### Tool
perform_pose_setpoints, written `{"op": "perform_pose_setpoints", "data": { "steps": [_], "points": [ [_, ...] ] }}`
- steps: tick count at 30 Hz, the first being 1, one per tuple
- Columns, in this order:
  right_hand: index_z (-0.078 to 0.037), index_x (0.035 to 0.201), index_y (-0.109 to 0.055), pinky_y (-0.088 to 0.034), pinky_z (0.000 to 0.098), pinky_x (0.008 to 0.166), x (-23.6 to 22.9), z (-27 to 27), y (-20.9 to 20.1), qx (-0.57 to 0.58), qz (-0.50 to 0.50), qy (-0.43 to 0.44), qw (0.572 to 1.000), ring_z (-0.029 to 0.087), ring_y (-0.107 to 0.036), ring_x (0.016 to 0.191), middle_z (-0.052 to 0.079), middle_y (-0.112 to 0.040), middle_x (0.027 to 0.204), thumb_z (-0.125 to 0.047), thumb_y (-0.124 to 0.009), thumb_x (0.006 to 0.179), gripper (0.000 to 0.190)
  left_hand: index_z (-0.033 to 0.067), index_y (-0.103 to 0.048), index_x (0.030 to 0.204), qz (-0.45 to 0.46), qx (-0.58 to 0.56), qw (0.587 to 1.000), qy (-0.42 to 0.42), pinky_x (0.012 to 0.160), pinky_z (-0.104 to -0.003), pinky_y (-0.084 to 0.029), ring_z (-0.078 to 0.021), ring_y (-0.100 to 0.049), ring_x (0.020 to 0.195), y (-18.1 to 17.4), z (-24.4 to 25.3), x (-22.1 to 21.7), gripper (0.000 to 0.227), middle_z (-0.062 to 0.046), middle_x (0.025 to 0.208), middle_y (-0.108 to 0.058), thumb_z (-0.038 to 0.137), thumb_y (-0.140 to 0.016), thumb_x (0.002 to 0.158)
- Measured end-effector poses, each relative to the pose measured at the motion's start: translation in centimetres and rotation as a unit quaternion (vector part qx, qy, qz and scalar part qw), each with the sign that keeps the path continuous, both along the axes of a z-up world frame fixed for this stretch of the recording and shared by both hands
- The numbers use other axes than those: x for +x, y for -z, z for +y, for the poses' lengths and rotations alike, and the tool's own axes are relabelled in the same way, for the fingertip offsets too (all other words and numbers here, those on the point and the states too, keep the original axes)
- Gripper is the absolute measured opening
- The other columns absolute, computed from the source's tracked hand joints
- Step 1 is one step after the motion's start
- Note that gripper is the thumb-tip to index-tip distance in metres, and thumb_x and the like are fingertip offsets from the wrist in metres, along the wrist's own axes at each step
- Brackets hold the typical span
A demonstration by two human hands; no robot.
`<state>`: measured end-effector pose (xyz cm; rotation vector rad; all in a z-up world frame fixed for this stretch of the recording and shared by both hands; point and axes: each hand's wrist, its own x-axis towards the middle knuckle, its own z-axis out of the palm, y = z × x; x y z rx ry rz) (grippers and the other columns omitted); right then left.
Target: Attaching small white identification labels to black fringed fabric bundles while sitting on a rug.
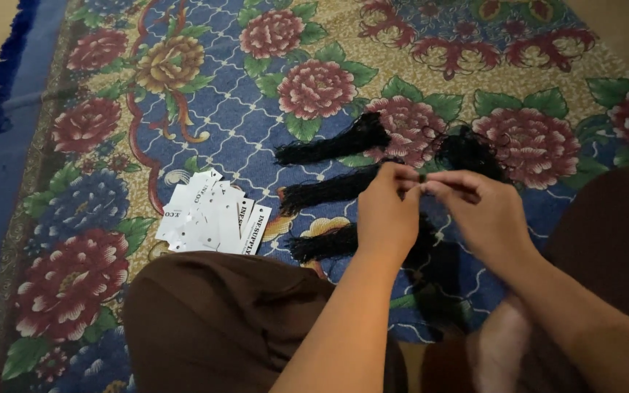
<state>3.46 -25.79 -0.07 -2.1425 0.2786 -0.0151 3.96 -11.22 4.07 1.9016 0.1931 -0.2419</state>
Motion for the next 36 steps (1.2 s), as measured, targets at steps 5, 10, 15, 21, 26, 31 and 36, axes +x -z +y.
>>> {"op": "perform_pose_setpoints", "data": {
  "steps": [5, 10, 15, 21, 26, 31, 36],
  "points": [
    [-0.019, 0.111, -0.079, -0.057, 0.0422, 0.071, 0.8, 0.0, 1.4, 0.025, 0.023, 0.025, 0.999, 0.025, -0.072, 0.081, 0.011, -0.077, 0.086, -0.040, -0.063, 0.106, 0.027, 0.0097, -0.072, 0.111, -0.025, 0.009, 1.000, 0.013, 0.083, -0.047, -0.061, -0.0319, -0.074, 0.102, -0.1, 0.1, 0.4, 0.014, -0.014, 0.108, -0.077, 0.012, -0.063, 0.100],
    [-0.019, 0.116, -0.079, -0.058, 0.0438, 0.060, 1.3, -1.2, 4.2, 0.012, 0.083, 0.039, 0.996, 0.028, -0.072, 0.078, 0.014, -0.075, 0.081, -0.044, -0.057, 0.105, 0.034, 0.0085, -0.068, 0.118, -0.028, -0.049, 0.998, -0.016, 0.086, -0.052, -0.059, -0.0363, -0.071, 0.106, 0.7, -0.2, 0.6, 0.019, -0.020, 0.113, -0.074, 0.016, -0.060, 0.103],
    [-0.009, 0.115, -0.080, -0.057, 0.0359, 0.074, 1.4, 0.1, 4.6, 0.151, 0.038, 0.057, 0.986, 0.023, -0.071, 0.080, 0.018, -0.076, 0.091, -0.020, -0.063, 0.102, 0.025, 0.0087, -0.064, 0.124, -0.021, -0.159, 0.987, 0.009, 0.075, -0.037, -0.056, -0.0225, -0.070, 0.085, 2.8, 0.2, 0.7, 0.024, -0.015, 0.105, -0.075, 0.021, -0.054, 0.105],
    [-0.001, 0.136, -0.062, -0.048, 0.0130, 0.072, 3.0, -5.1, 7.3, 0.329, 0.031, 0.130, 0.935, 0.007, -0.063, 0.090, 0.008, -0.071, 0.120, -0.006, -0.058, 0.098, 0.038, 0.0051, -0.059, 0.119, 0.008, -0.280, 0.956, -0.089, 0.071, -0.026, -0.050, -0.0125, -0.057, 0.077, 2.2, 3.1, -0.5, 0.019, -0.008, 0.106, -0.073, 0.009, -0.056, 0.100],
    [0.001, 0.136, -0.060, -0.054, 0.0107, 0.081, 3.4, -5.0, 7.1, 0.377, 0.025, 0.153, 0.913, 0.006, -0.065, 0.095, 0.008, -0.070, 0.123, -0.004, -0.058, 0.098, 0.039, 0.0080, -0.061, 0.121, 0.053, -0.253, 0.962, -0.092, 0.072, -0.026, -0.048, -0.0124, -0.055, 0.076, 1.4, 5.6, -2.6, 0.022, -0.005, 0.109, -0.075, 0.013, -0.056, 0.100],
    [-0.006, 0.135, -0.061, -0.055, 0.0082, 0.093, 3.6, -5.9, 6.9, 0.405, 0.058, 0.181, 0.894, 0.004, -0.065, 0.109, 0.004, -0.066, 0.130, -0.005, -0.053, 0.099, 0.037, 0.0100, -0.062, 0.123, 0.050, -0.240, 0.962, -0.116, 0.072, -0.026, -0.048, -0.0124, -0.056, 0.079, 2.2, 8.4, -3.9, 0.025, -0.004, 0.109, -0.075, 0.015, -0.057, 0.099],
    [-0.003, 0.132, -0.068, -0.051, 0.0277, 0.082, 1.0, -0.9, 1.4, 0.176, 0.022, 0.018, 0.984, 0.017, -0.062, 0.089, 0.012, -0.069, 0.107, -0.009, -0.064, 0.099, 0.034, 0.0071, -0.071, 0.121, 0.077, -0.203, 0.966, -0.137, 0.074, -0.023, -0.048, -0.0116, -0.058, 0.080, 2.1, 10.1, -4.7, 0.028, -0.004, 0.107, -0.079, 0.016, -0.060, 0.097]
  ]
}}
